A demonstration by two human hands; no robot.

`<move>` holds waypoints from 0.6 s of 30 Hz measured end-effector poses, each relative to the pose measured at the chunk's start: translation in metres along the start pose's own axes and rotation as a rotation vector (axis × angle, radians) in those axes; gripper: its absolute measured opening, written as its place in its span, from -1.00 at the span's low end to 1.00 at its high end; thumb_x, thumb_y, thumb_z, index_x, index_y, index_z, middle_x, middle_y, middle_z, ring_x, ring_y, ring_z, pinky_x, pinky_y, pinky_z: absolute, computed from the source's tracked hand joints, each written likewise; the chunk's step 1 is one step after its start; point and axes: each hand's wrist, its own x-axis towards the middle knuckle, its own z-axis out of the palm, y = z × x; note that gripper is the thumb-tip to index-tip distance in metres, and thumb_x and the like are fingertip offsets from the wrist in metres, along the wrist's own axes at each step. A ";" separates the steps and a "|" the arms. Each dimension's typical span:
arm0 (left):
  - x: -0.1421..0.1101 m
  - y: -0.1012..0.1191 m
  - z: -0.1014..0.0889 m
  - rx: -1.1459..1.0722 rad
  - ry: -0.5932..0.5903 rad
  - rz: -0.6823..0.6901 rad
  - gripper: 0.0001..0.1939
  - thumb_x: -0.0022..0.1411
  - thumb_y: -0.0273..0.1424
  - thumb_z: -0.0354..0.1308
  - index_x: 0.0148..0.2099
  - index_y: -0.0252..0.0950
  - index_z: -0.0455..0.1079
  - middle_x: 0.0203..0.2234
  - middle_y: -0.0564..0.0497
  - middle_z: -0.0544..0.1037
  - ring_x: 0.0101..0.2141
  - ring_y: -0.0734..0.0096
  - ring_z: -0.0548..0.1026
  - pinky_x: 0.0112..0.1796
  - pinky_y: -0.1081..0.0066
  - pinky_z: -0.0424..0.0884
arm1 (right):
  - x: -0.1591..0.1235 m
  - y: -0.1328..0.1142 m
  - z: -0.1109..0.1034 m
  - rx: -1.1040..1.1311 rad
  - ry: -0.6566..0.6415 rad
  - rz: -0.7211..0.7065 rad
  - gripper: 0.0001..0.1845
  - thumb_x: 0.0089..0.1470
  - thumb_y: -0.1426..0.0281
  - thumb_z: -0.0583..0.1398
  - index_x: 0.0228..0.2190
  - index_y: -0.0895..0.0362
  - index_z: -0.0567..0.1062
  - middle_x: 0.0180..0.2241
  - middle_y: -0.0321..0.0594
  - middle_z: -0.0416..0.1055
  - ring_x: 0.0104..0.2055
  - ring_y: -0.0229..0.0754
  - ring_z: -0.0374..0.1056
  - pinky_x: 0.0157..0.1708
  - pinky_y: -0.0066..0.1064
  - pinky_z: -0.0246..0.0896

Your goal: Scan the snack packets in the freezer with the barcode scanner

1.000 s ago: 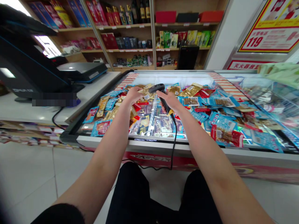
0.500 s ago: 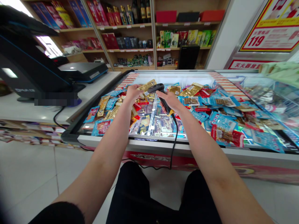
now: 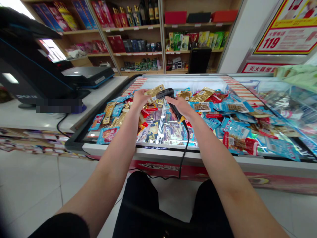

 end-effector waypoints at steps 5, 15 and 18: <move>-0.001 -0.001 0.000 0.028 -0.006 0.016 -0.64 -0.03 -0.50 0.16 -0.12 -0.35 0.55 -0.31 0.00 0.62 -0.23 0.32 0.52 -0.14 0.41 0.40 | -0.001 -0.001 0.000 -0.001 0.005 0.017 -0.59 0.12 0.07 0.25 -0.43 0.10 0.27 -0.68 -0.34 0.30 -0.76 -0.32 0.19 -0.81 -0.53 0.13; -0.002 0.001 -0.002 0.031 -0.019 0.021 -0.60 -0.04 -0.51 0.14 -0.10 -0.36 0.54 -0.33 -0.03 0.62 -0.23 0.29 0.51 -0.17 0.41 0.39 | -0.001 0.000 -0.001 0.007 -0.011 -0.002 -0.59 0.12 0.05 0.25 -0.42 0.10 0.28 -0.68 -0.34 0.31 -0.78 -0.30 0.19 -0.84 -0.49 0.12; -0.004 0.003 -0.003 0.032 -0.023 0.014 -0.58 -0.04 -0.51 0.14 -0.08 -0.36 0.54 -0.32 -0.03 0.61 -0.23 0.28 0.51 -0.17 0.42 0.38 | -0.003 -0.002 0.000 0.001 0.006 0.006 -0.58 0.10 0.03 0.26 -0.42 0.09 0.27 -0.68 -0.33 0.31 -0.78 -0.29 0.19 -0.84 -0.49 0.12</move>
